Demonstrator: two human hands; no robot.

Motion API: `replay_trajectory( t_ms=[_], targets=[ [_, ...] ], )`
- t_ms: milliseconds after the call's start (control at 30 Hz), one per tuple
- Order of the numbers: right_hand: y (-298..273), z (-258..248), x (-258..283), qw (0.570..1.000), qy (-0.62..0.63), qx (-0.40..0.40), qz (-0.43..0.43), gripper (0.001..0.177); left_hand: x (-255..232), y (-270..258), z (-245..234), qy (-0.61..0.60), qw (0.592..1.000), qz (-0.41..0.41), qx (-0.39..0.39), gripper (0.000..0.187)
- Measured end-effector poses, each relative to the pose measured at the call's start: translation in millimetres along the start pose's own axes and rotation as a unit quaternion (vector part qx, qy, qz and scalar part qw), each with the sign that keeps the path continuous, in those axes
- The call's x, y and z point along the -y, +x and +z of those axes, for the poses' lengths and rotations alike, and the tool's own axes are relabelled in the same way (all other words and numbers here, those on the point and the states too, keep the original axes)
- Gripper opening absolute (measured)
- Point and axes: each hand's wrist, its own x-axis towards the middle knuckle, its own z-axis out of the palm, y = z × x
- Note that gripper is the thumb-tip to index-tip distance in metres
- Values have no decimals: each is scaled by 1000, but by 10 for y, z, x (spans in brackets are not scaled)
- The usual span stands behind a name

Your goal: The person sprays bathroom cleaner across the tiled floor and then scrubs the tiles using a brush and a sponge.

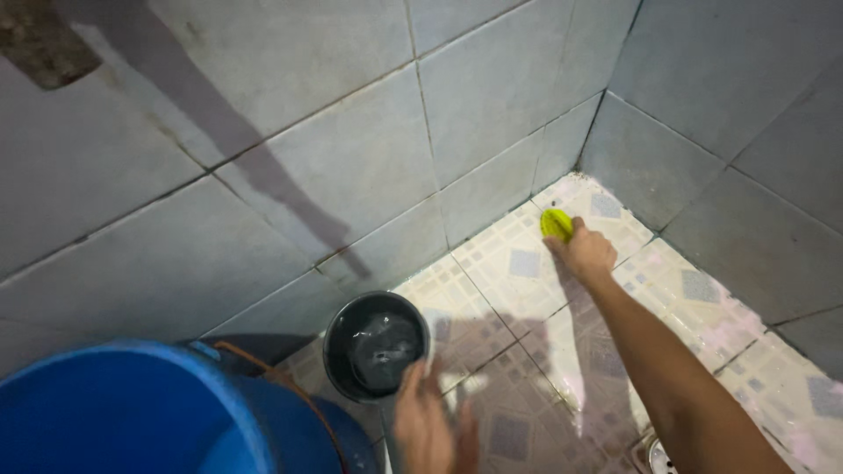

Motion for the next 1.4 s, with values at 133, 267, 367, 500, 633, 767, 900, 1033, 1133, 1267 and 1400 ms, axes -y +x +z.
replay_trajectory(
  t_ms=[133,267,367,500,633,767,900,1033,1133,1267,1400],
  targets=[
    [-296,265,262,997,13,-43,-59,66,-416,691,429,-65,997,-10,44,57],
    [-785,498,285,985,29,-39,-163,63,-534,1159,987,-105,993,-8,57,55],
    [-803,389,79,978,6,2,-208,50,-430,1308,1424,-45,998,25,26,51],
    [-428,-24,-189,998,-8,54,-40,70,-72,941,1587,181,968,172,-12,41],
    [-23,-175,-67,999,-3,9,-39,76,-108,766,1653,348,846,33,403,32],
    [-36,63,555,937,-92,37,-336,63,-320,763,1601,441,731,28,521,49],
    [64,232,827,891,-47,1,-453,58,-486,877,1497,433,705,49,559,47],
    [464,-117,363,946,-49,2,-321,54,-504,991,1404,421,686,34,592,49],
    [615,-389,122,969,-110,-6,-220,58,-415,936,1391,429,683,41,590,42],
    [402,87,638,929,-17,50,-367,49,-319,743,1479,425,730,52,532,37],
    [71,302,953,894,-74,29,-441,52,-142,615,1497,390,808,69,437,61]
  ],
)
